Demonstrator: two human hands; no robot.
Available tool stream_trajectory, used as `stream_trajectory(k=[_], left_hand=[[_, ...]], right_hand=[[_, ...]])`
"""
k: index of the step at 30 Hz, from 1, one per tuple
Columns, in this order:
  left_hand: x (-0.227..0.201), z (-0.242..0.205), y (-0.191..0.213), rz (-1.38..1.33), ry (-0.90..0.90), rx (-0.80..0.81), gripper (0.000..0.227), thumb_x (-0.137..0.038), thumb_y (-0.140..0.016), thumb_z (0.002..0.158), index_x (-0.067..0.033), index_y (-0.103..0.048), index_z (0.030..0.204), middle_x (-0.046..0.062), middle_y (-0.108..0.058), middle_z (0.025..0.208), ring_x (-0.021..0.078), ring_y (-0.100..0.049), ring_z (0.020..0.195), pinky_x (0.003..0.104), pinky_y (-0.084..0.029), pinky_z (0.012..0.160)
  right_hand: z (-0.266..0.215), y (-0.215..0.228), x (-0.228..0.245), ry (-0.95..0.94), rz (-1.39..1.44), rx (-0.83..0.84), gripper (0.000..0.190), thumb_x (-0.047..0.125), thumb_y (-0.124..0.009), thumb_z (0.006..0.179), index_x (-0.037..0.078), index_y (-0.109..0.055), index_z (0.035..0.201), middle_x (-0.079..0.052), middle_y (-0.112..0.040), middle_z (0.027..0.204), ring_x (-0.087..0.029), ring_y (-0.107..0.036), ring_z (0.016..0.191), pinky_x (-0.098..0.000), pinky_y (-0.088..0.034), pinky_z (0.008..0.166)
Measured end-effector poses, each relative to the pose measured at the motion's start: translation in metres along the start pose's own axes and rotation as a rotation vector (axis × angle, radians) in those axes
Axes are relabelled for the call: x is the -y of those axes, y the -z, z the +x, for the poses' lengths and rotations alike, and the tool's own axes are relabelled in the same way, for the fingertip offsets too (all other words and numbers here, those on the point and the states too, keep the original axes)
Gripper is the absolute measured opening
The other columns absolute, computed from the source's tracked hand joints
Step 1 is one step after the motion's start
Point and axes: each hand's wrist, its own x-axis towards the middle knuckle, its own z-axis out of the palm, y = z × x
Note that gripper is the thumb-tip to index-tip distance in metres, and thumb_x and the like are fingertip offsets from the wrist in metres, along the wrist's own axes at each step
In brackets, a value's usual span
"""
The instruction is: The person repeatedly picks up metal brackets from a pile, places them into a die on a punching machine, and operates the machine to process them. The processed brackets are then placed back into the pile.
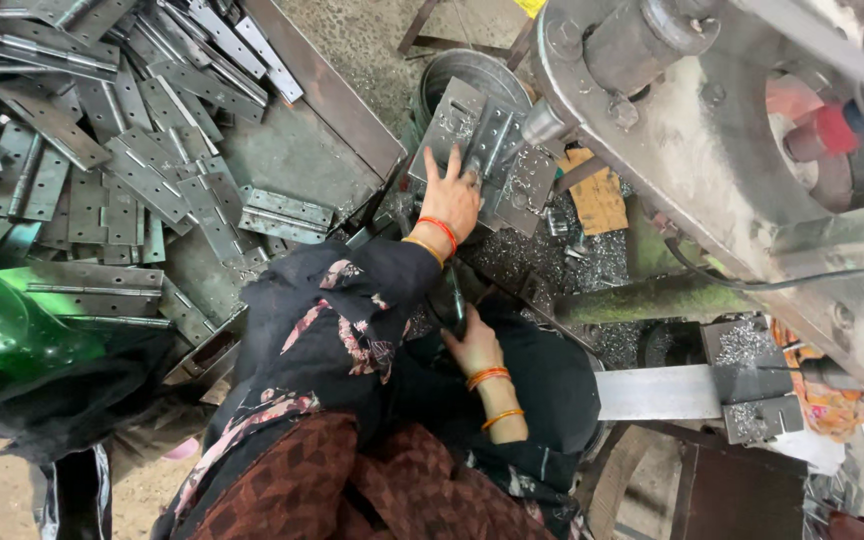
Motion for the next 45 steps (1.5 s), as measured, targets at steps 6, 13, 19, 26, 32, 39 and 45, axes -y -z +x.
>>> stream_trajectory(k=[6, 13, 19, 26, 32, 39, 45], left_hand=[[0.000, 0.015, 0.004, 0.006, 0.049, 0.068, 0.044, -0.041, -0.047, 0.102, -0.0133, -0.074, 0.123, 0.001, -0.061, 0.139, 0.0394, -0.022, 0.151, 0.082, -0.007, 0.112], [0.004, 0.029, 0.000, -0.011, 0.081, 0.045, 0.043, -0.040, -0.048, 0.102, -0.0126, -0.075, 0.120, 0.001, -0.061, 0.140, 0.0388, -0.022, 0.152, 0.080, -0.008, 0.113], [0.010, 0.013, 0.013, -0.160, 0.078, -0.135, 0.040, -0.039, -0.060, 0.095, -0.0103, -0.074, 0.120, 0.003, -0.061, 0.140, 0.0397, -0.026, 0.149, 0.078, -0.013, 0.114], [0.107, -0.035, 0.032, -0.537, 0.085, -0.246, 0.038, -0.031, -0.074, 0.088, -0.0143, -0.073, 0.122, 0.006, -0.065, 0.136, 0.0390, -0.049, 0.133, 0.052, -0.050, 0.100], [0.231, -0.140, -0.006, -0.305, 0.333, -0.146, 0.042, -0.026, -0.079, 0.080, -0.0188, -0.075, 0.121, 0.005, -0.069, 0.127, 0.0319, -0.056, 0.120, 0.052, -0.050, 0.093], [0.249, -0.188, -0.077, -0.145, 0.135, 0.144, 0.051, -0.038, -0.083, 0.075, -0.0172, -0.070, 0.120, 0.003, -0.065, 0.130, 0.0258, -0.053, 0.128, 0.063, -0.038, 0.104], [0.269, -0.171, -0.128, -0.071, 0.148, 0.194, 0.045, -0.028, -0.077, 0.080, -0.0210, -0.070, 0.124, -0.003, -0.065, 0.133, 0.0197, -0.056, 0.130, 0.066, -0.034, 0.113]], right_hand=[[0.013, 0.053, 0.016, 0.009, -0.168, 0.084, 0.072, 0.043, -0.073, 0.087, 0.016, -0.048, 0.149, -0.025, -0.071, 0.116, -0.044, -0.068, 0.109, -0.0512, -0.056, 0.093], [-0.007, -0.042, -0.005, 0.026, 0.036, -0.181, 0.072, 0.040, -0.076, 0.082, 0.018, -0.049, 0.145, -0.024, -0.070, 0.115, -0.046, -0.067, 0.104, -0.0552, -0.056, 0.085], [0.006, -0.073, -0.040, -0.034, 0.055, -0.099, 0.070, 0.042, -0.075, 0.083, 0.019, -0.051, 0.145, -0.023, -0.072, 0.114, -0.046, -0.068, 0.105, -0.0529, -0.057, 0.088], [0.009, 0.009, -0.040, 0.254, 0.168, 0.013, 0.075, 0.039, -0.079, 0.085, 0.004, -0.053, 0.146, -0.027, -0.071, 0.118, -0.038, -0.070, 0.113, -0.0434, -0.055, 0.094], [-0.002, 0.054, -0.025, 0.048, 0.973, 0.373, 0.067, 0.022, -0.068, 0.089, 0.009, -0.051, 0.153, -0.007, -0.069, 0.118, -0.015, -0.066, 0.089, -0.0303, -0.055, 0.074], [-0.003, 0.053, -0.012, 0.063, 0.974, 0.368, 0.068, 0.018, -0.065, 0.090, 0.009, -0.047, 0.156, -0.009, -0.068, 0.114, -0.016, -0.066, 0.086, -0.0310, -0.056, 0.071], [-0.002, 0.050, -0.017, 0.059, 1.012, 0.372, 0.070, 0.021, -0.064, 0.090, 0.009, -0.045, 0.156, -0.009, -0.067, 0.120, -0.016, -0.066, 0.090, -0.0312, -0.056, 0.073]])
